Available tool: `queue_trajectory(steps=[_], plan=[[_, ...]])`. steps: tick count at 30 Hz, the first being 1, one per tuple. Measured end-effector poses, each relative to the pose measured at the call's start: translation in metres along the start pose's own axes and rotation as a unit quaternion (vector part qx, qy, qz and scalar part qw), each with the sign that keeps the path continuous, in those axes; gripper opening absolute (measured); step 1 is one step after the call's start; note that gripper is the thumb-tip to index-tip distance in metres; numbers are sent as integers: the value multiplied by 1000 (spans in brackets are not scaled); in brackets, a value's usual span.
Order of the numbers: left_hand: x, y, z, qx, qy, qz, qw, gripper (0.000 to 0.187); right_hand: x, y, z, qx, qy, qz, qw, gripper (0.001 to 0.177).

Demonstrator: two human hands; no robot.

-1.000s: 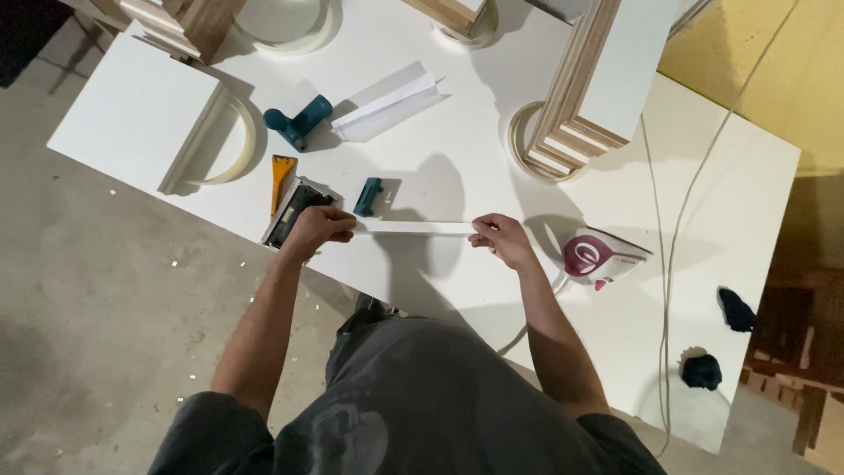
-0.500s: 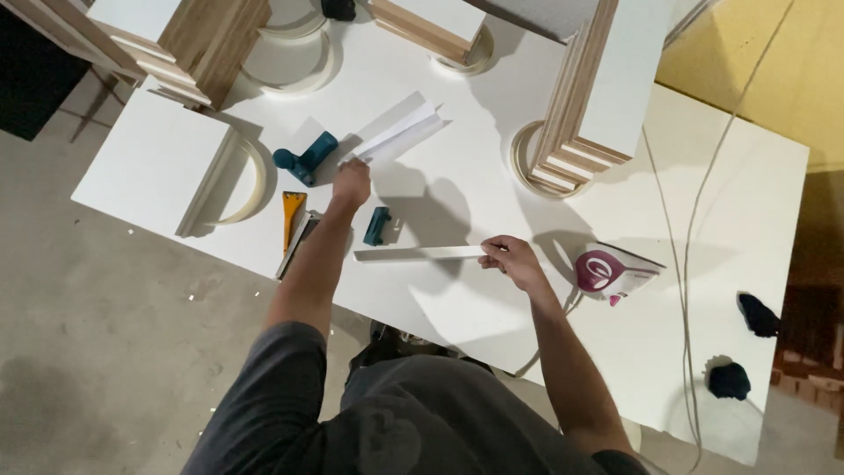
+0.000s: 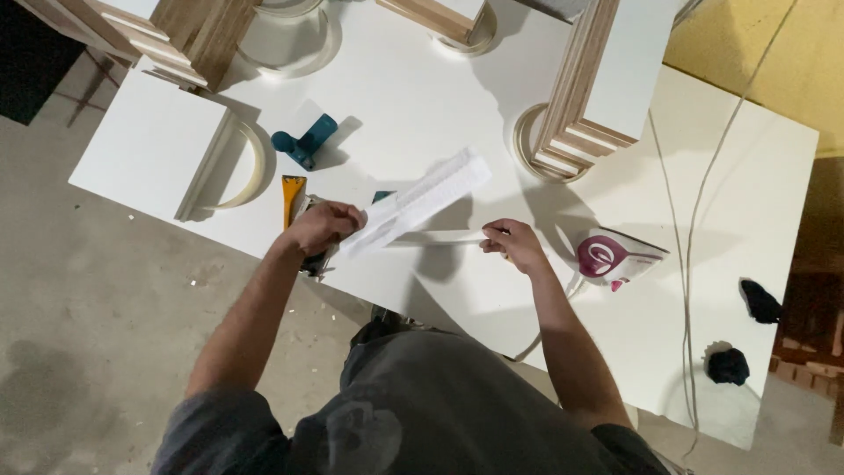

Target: The person measures a wooden board with a ruler, then applies a strip of edge banding to the board's edge. They use a household iron to press the banding onto the wood. Finally, they trim the excess banding using a utility knife and a specialized edge trimmer tool.

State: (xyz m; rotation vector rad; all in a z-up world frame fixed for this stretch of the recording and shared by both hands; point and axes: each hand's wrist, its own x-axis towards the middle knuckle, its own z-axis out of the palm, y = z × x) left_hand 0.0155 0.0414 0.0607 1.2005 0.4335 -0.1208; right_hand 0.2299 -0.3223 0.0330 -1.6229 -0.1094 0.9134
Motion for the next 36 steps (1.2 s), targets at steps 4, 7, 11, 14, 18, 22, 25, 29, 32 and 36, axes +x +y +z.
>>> queue_trajectory(steps=[4, 7, 11, 14, 18, 22, 25, 29, 32, 36], plan=[[26, -45, -27, 50, 9, -21, 998, 21, -5, -9, 2, -21, -9, 10, 1000, 32], [54, -79, -49, 338, 38, -44, 939, 26, 2, 1, -2, -2, 1, 4, 1000, 32], [58, -65, -38, 457, 64, -34, 886, 24, -2, -3, 0, 8, -10, 0, 1000, 33], [56, -58, -29, 469, 47, 9, 882, 30, 2, 0, -1, 18, -13, -2, 1000, 35], [30, -37, 6, 471, 64, 85, 876, 38, 10, 8, -7, -8, -22, 0, 1000, 33], [36, -58, 11, 556, 95, 133, 815, 31, -6, -5, 1, 15, -13, -12, 1000, 30], [50, -80, 16, 594, 101, 289, 744, 19, -4, -7, 2, 12, -10, -18, 1000, 27], [66, -126, 31, 588, 69, 452, 667, 17, 14, 14, -11, 9, -4, -27, 1000, 26], [83, -144, 40, 607, 89, 475, 631, 14, 19, 16, -14, -29, 18, -23, 999, 23], [105, -162, 53, 614, 115, 484, 613, 12, 51, 49, -32, -113, 73, -19, 991, 22]])
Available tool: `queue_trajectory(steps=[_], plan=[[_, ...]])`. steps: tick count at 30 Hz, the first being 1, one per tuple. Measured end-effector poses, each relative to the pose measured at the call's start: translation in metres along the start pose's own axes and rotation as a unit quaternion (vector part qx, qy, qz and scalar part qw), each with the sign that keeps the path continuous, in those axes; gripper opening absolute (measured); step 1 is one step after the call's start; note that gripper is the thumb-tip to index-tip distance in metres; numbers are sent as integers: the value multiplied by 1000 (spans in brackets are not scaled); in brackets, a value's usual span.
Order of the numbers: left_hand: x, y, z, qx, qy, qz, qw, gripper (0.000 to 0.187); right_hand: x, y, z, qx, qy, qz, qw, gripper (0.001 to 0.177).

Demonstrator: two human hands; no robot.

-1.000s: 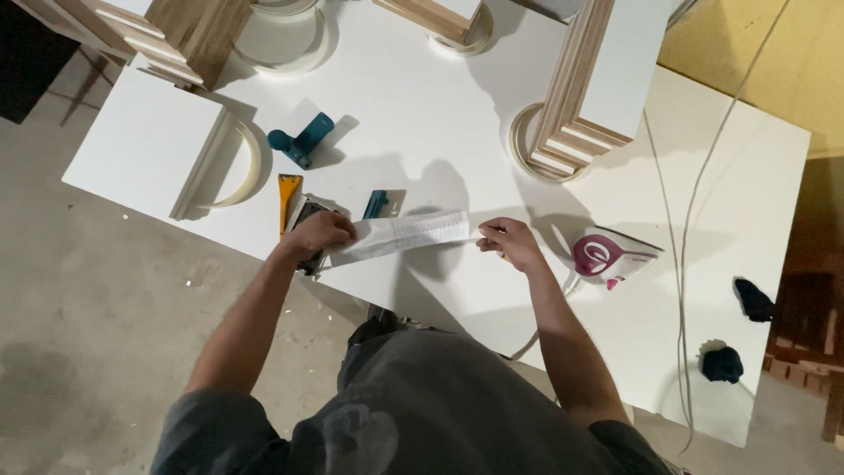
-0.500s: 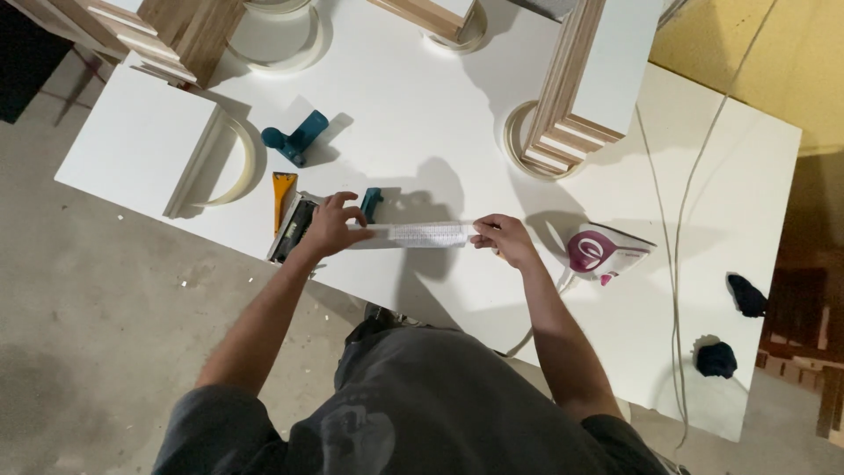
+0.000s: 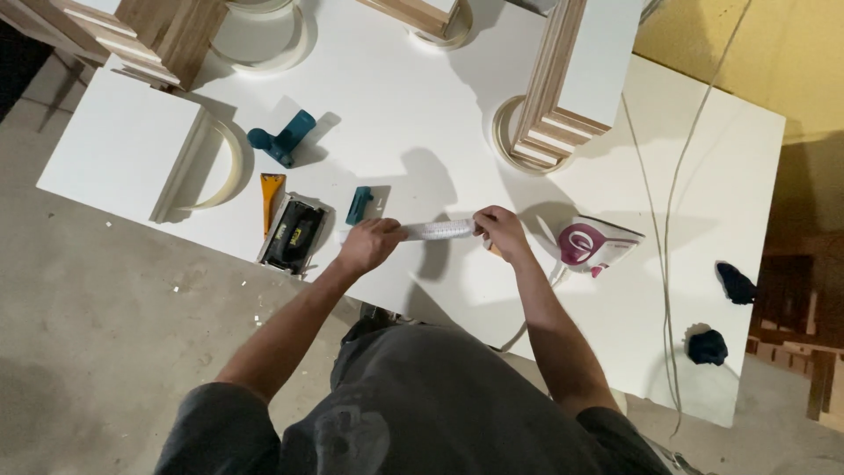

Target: The person measures a wooden board with a ruler, then applies a strip of edge banding to the board's edge. They use a household iron to press the banding onto the wood. Finally, they trim the excess banding using a utility knife and a specialized edge trimmer tool.

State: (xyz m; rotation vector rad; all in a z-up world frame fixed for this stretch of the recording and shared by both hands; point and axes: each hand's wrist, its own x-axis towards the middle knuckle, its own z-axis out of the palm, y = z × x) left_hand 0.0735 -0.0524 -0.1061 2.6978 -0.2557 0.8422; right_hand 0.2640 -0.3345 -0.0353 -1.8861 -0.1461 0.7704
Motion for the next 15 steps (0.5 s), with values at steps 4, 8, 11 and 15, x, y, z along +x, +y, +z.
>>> queue_trajectory(steps=[4, 8, 11, 15], plan=[[3, 7, 8, -1, -7, -12, 1000, 11, -17, -14, -5, -30, 11, 3, 999, 25], [3, 11, 0, 0, -14, -20, 1000, 13, -30, -24, 7, -297, 30, -488, 820, 25], [1, 5, -24, -7, -35, -23, 999, 17, -26, -21, 10, -370, -1, -500, 783, 12], [-8, -16, -77, -23, -58, -40, 997, 19, -23, -28, 6, -378, -22, -508, 773, 11]])
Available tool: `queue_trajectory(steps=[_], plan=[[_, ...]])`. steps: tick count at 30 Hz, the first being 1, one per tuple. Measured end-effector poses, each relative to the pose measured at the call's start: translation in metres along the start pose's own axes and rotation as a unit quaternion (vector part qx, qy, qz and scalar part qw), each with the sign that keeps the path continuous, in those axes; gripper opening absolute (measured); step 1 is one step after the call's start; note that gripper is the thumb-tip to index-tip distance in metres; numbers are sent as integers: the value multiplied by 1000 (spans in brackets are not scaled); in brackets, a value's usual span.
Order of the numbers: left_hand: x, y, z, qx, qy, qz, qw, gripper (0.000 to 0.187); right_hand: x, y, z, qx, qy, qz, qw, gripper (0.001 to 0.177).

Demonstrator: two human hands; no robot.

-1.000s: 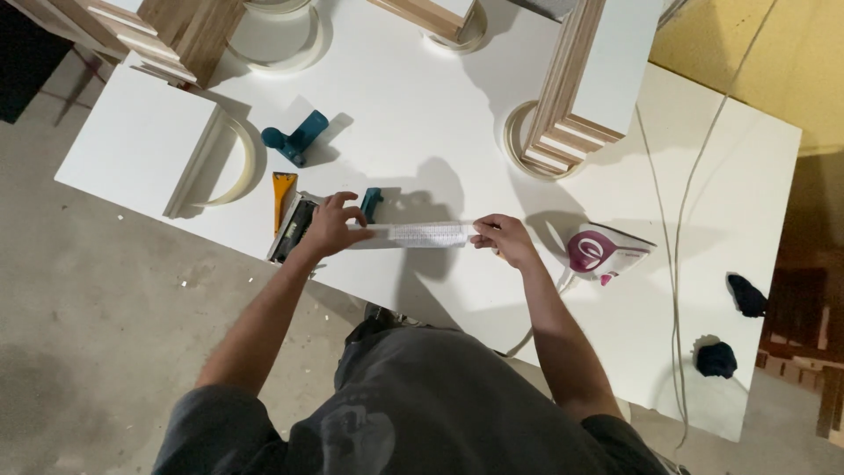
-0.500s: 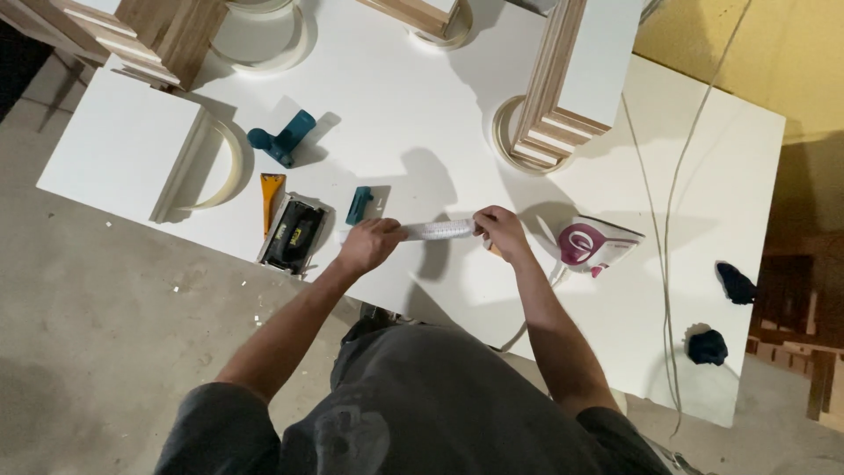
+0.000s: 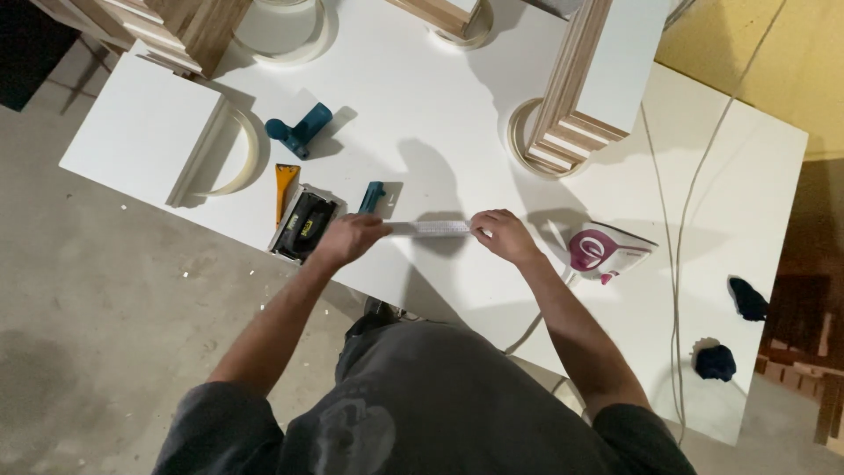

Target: The person measures a wooden board with a ruler, then applies a strip of edge banding to the board's edge. They use a household iron to press the banding onto the wood. Finally, they trim the excess banding using a utility knife and a specialized edge trimmer tool.

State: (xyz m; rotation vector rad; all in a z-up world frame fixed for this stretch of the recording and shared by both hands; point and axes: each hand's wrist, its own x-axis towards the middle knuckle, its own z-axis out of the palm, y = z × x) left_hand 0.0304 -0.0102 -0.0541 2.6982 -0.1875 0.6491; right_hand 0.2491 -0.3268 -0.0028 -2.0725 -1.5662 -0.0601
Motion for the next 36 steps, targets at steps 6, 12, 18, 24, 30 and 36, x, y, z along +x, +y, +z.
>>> queue_trajectory(steps=[6, 12, 18, 24, 30, 36], plan=[[-16, -29, -14, 6, -61, -20, 998, 22, -4, 16, 13, -34, -8, -15, 999, 14], [-13, -27, -16, -19, -84, -39, 995, 20, -8, 17, 14, -28, 13, -20, 999, 9], [5, -15, 34, 21, -32, -18, 999, 21, -17, 11, 18, -9, 55, -7, 998, 11], [39, 34, 106, -45, 12, -22, 999, 8, -24, 0, 23, -21, 98, 15, 995, 25], [46, 51, 74, -95, 39, -19, 995, 6, -143, 3, 33, 61, 395, 374, 837, 6], [47, 52, 71, -105, 45, -13, 993, 9, -209, 35, -8, 69, 460, 490, 737, 73]])
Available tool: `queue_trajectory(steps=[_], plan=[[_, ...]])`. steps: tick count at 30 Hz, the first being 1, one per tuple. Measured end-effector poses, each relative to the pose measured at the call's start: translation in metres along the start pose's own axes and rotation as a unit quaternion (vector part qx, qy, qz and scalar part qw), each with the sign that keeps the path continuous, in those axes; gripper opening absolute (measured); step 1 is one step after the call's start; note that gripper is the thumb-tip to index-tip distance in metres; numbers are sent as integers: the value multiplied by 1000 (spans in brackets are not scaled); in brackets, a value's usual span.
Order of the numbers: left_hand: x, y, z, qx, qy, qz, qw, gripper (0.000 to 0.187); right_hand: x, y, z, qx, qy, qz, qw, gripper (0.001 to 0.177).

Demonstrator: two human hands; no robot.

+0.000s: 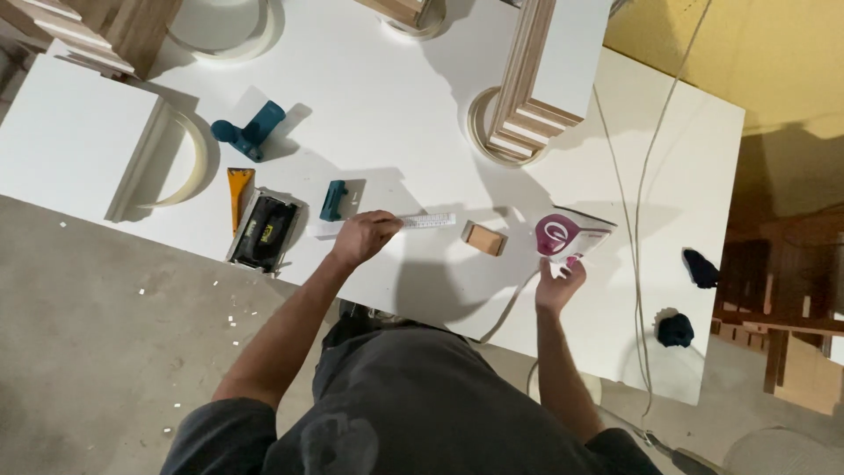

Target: The person measures a wooden board with a ruler, then applies a strip of edge banding to the board's edge. They use a household iron to press the banding onto the wood. Finally, they trim the excess banding using a utility knife and a specialized edge trimmer tool.

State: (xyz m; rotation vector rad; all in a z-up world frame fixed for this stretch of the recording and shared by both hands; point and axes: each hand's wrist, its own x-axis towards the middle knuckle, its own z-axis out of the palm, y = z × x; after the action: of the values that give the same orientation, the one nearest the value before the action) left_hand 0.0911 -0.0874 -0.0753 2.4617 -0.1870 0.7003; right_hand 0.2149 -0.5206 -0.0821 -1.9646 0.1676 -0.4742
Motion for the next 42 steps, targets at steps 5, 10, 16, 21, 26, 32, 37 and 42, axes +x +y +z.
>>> queue_trajectory(steps=[5, 10, 16, 21, 26, 32, 37, 42], plan=[[6, 4, -6, 0, 12, 19, 1000, 9, 24, -8, 0, -21, -117, 14, 993, 49], [5, 6, -7, -1, 47, 31, 998, 16, 14, -205, -9, -25, -186, -41, 981, 43], [7, 8, -10, -10, 39, 28, 999, 14, 36, -223, 28, -371, -317, -94, 868, 56], [10, 13, -21, 16, 17, 29, 999, 4, 5, -302, 74, -443, -462, -115, 759, 75], [5, 7, -11, 11, 13, 12, 1000, 9, -1, -309, 91, -472, -499, -158, 709, 74], [3, 1, -2, 2, -14, 0, 1000, 6, -3, -312, 103, -470, -523, -183, 687, 71], [-7, -12, 1, 4, -15, -6, 1000, 6, -14, -326, 108, -473, -536, -193, 672, 68], [-31, -20, -44, 68, 27, -19, 997, 9, -26, -345, 111, -477, -552, -195, 656, 64]])
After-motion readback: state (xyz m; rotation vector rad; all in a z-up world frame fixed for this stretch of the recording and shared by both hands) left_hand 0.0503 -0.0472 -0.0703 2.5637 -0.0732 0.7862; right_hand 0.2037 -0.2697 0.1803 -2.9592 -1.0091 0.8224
